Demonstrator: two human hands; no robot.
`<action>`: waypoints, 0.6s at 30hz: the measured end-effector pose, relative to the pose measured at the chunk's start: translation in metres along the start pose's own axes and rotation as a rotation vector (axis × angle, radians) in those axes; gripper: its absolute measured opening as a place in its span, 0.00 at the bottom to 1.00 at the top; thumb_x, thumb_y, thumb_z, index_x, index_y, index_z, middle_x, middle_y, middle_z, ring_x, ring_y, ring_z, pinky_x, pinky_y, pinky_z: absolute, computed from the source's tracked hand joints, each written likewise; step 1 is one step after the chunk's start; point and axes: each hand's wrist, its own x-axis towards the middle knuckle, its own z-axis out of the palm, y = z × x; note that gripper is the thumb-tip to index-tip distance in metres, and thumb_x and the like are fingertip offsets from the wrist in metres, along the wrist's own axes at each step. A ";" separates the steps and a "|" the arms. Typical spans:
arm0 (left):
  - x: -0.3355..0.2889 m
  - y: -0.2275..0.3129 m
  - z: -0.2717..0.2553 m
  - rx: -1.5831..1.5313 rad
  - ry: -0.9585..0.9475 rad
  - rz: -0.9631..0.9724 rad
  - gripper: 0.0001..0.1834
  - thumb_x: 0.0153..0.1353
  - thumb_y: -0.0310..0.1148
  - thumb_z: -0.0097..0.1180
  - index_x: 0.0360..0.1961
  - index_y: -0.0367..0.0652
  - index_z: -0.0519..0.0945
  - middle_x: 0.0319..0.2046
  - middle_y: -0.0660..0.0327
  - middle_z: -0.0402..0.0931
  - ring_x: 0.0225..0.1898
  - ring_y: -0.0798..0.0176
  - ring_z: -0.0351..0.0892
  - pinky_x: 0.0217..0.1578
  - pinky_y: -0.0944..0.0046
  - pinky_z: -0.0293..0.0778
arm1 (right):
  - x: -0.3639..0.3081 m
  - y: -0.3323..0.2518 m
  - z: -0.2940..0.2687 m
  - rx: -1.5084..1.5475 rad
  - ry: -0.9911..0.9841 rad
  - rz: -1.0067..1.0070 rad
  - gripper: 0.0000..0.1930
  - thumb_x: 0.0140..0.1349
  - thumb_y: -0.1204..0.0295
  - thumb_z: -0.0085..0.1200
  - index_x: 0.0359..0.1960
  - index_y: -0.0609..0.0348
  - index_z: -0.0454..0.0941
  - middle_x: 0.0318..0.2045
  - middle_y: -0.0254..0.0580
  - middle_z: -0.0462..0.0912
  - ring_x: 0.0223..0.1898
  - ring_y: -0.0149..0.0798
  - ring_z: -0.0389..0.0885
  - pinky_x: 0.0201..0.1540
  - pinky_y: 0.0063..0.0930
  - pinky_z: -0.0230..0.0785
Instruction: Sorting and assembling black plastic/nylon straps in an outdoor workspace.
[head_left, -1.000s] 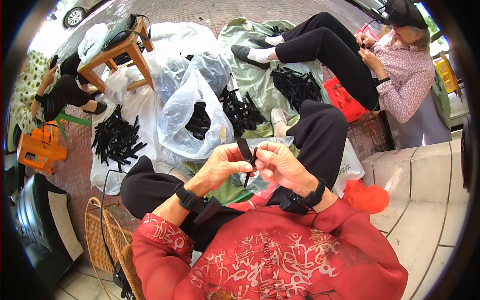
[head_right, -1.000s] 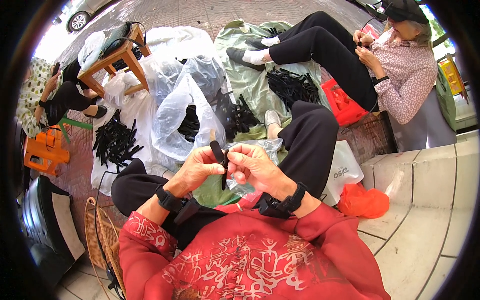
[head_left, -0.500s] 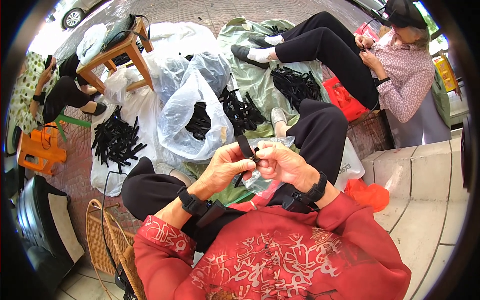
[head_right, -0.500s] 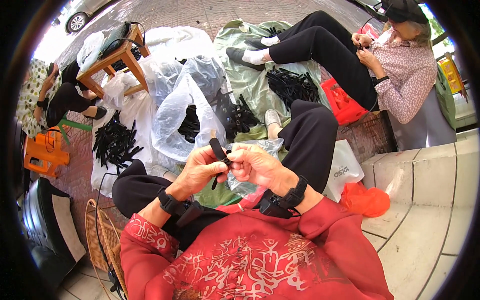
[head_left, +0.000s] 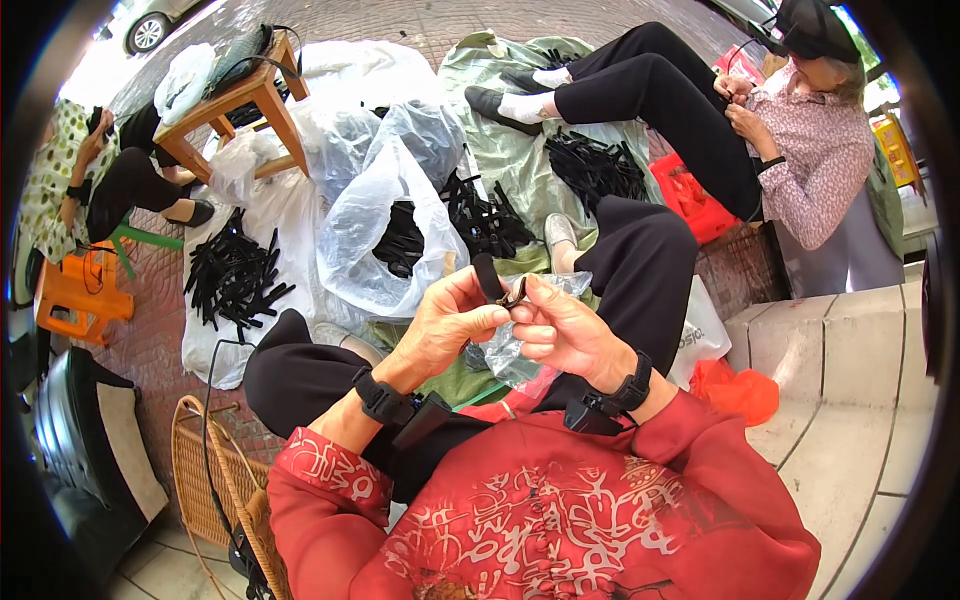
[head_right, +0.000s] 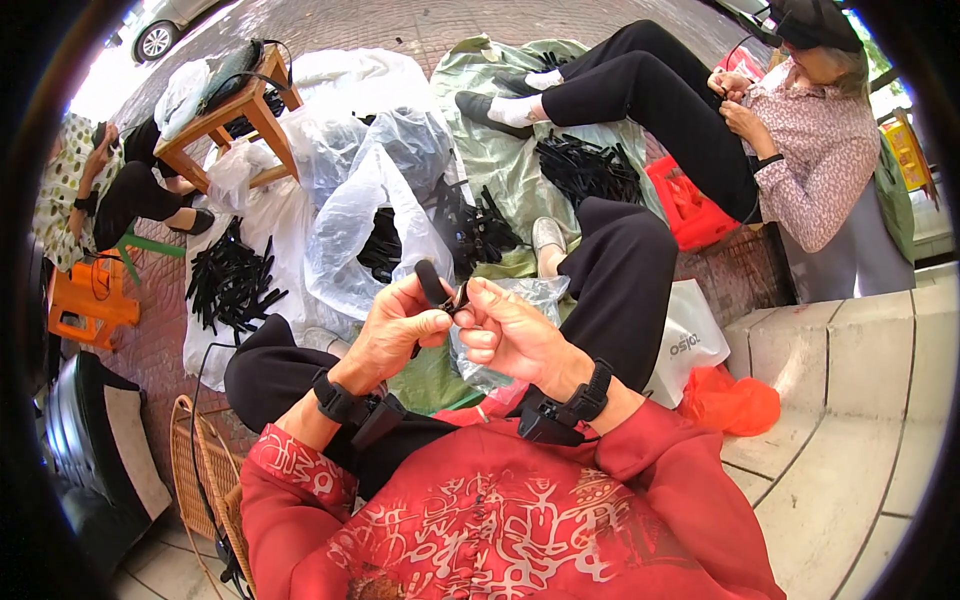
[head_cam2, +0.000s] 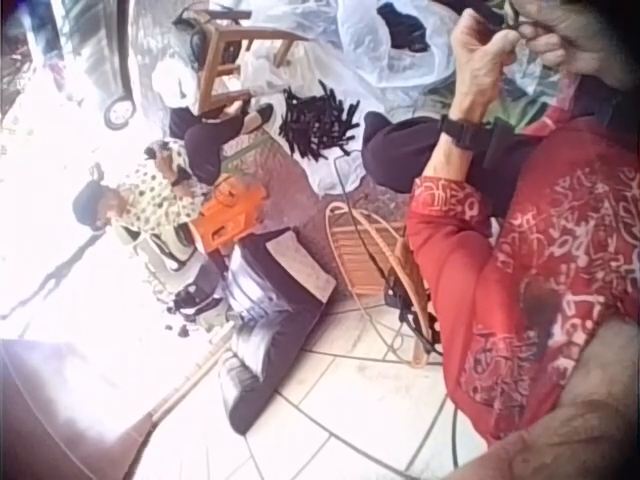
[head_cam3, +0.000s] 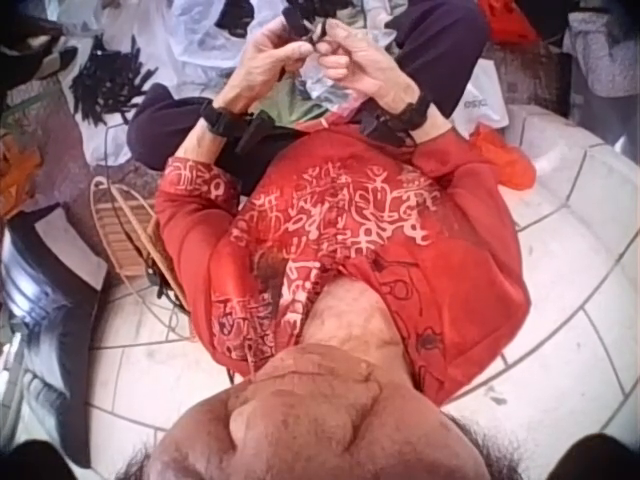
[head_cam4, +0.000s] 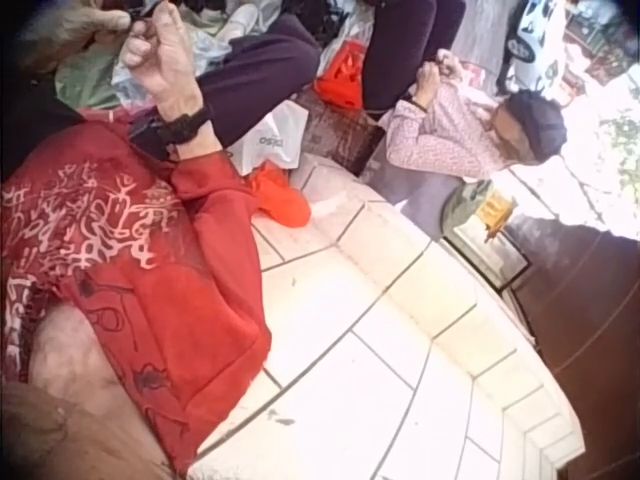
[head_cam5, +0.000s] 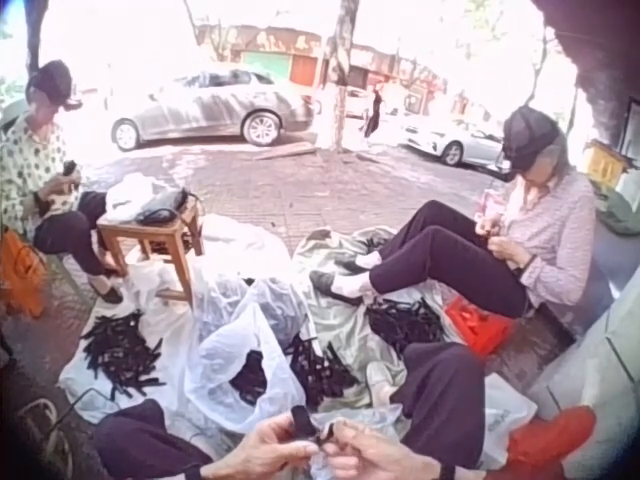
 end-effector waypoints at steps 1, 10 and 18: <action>0.000 0.001 0.001 0.000 -0.002 -0.002 0.10 0.51 0.25 0.56 0.36 0.40 0.73 0.26 0.66 0.73 0.20 0.79 0.63 0.19 0.78 0.58 | 0.001 0.001 0.002 0.018 0.062 0.011 0.07 0.59 0.65 0.47 0.30 0.53 0.68 0.21 0.30 0.68 0.15 0.23 0.59 0.17 0.16 0.53; -0.002 0.003 0.003 0.091 0.017 0.011 0.12 0.51 0.26 0.56 0.38 0.39 0.74 0.25 0.66 0.74 0.20 0.79 0.62 0.19 0.79 0.58 | 0.006 0.002 0.003 -0.103 0.115 -0.006 0.05 0.55 0.70 0.50 0.26 0.54 0.67 0.18 0.30 0.67 0.15 0.25 0.63 0.17 0.19 0.56; -0.001 0.001 -0.004 0.056 0.077 0.007 0.08 0.48 0.24 0.58 0.31 0.39 0.74 0.20 0.67 0.71 0.16 0.78 0.61 0.16 0.77 0.56 | 0.007 0.000 0.011 -0.216 0.102 -0.031 0.06 0.56 0.71 0.50 0.28 0.55 0.65 0.17 0.32 0.68 0.14 0.26 0.64 0.16 0.20 0.57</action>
